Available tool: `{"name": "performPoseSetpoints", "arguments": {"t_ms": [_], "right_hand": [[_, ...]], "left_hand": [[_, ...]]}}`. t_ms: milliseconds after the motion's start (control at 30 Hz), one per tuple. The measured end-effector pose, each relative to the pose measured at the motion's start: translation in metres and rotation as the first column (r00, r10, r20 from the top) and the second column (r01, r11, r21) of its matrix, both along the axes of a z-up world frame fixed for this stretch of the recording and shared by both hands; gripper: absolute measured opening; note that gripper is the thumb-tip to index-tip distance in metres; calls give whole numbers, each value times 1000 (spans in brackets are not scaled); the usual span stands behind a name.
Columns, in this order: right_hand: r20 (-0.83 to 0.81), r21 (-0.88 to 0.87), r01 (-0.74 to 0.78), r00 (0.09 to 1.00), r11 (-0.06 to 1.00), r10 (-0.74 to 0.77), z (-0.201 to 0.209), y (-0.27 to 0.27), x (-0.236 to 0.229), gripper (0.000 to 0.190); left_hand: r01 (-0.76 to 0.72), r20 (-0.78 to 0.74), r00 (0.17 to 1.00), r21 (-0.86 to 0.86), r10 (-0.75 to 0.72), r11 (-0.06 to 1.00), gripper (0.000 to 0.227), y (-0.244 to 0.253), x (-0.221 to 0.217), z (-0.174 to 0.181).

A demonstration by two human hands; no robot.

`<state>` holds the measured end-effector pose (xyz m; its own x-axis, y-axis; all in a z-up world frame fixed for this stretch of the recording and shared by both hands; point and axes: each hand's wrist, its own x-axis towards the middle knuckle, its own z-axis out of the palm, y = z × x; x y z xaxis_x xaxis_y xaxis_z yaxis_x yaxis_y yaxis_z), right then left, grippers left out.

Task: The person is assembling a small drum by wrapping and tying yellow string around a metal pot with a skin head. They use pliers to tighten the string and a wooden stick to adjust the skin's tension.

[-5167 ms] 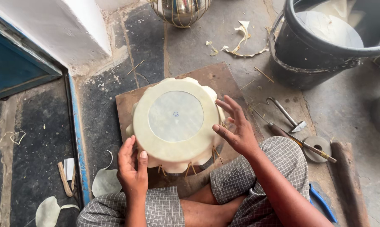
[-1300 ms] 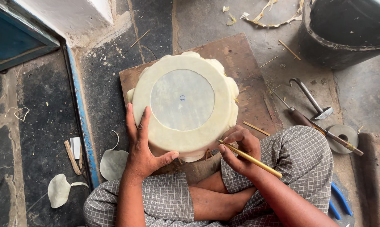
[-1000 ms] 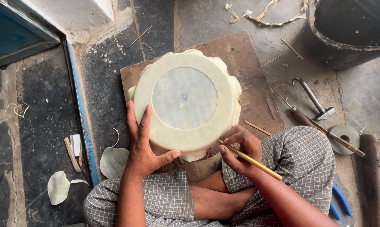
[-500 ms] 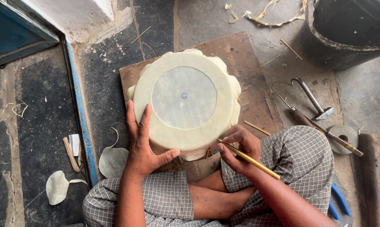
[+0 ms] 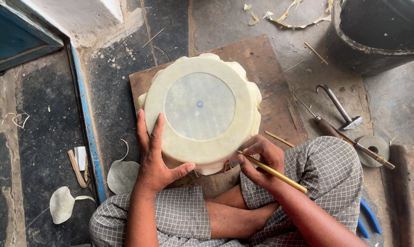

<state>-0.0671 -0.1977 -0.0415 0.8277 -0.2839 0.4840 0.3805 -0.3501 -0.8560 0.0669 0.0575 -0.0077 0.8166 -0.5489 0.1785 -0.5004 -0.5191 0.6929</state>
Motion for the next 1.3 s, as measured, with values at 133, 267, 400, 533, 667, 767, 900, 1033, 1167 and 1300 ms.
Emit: {"name": "performPoseSetpoints", "arguments": {"t_ms": [133, 267, 400, 533, 667, 767, 900, 1033, 1167, 1300], "right_hand": [[-12, -58, 1, 1000, 998, -1, -3, -4, -3, 17], [14, 322, -76, 997, 944, 75, -16, -11, 1, 13], [11, 448, -35, 999, 893, 34, -21, -24, 5, 16], [-21, 448, -29, 999, 894, 43, -21, -26, 7, 16], [-3, 459, -45, 999, 887, 53, -24, -26, 9, 16], [-9, 461, -45, 998, 886, 55, -24, -27, 9, 16], [-6, 459, -45, 999, 888, 53, -24, -28, 11, 15], [-48, 431, -43, 996, 901, 71, -22, -31, 12, 15], [-67, 429, -39, 995, 902, 75, -18, -33, 12, 16], [-127, 373, -14, 990, 928, 66, -17, -36, 9, 16]], "left_hand": [[13, 6, 1000, -19, -13, 1000, 135, 1, -1, 1], [23, 41, 999, -27, -22, 999, 133, -1, -1, 6], [27, 35, 999, -59, -25, 998, 131, -1, -1, 6], [34, 41, 999, -54, -31, 998, 130, -2, -1, 9], [27, 20, 999, -55, -26, 998, 131, -2, -1, 9], [24, 0, 1000, -61, -24, 998, 132, -3, -1, 8], [21, 3, 1000, -42, -21, 999, 133, -2, -1, 7], [21, -1, 1000, -39, -21, 999, 133, -2, 0, 6], [25, -5, 1000, -53, -25, 998, 132, -3, 1, 8], [30, 23, 999, -37, -30, 999, 130, -1, -1, 9]]}}
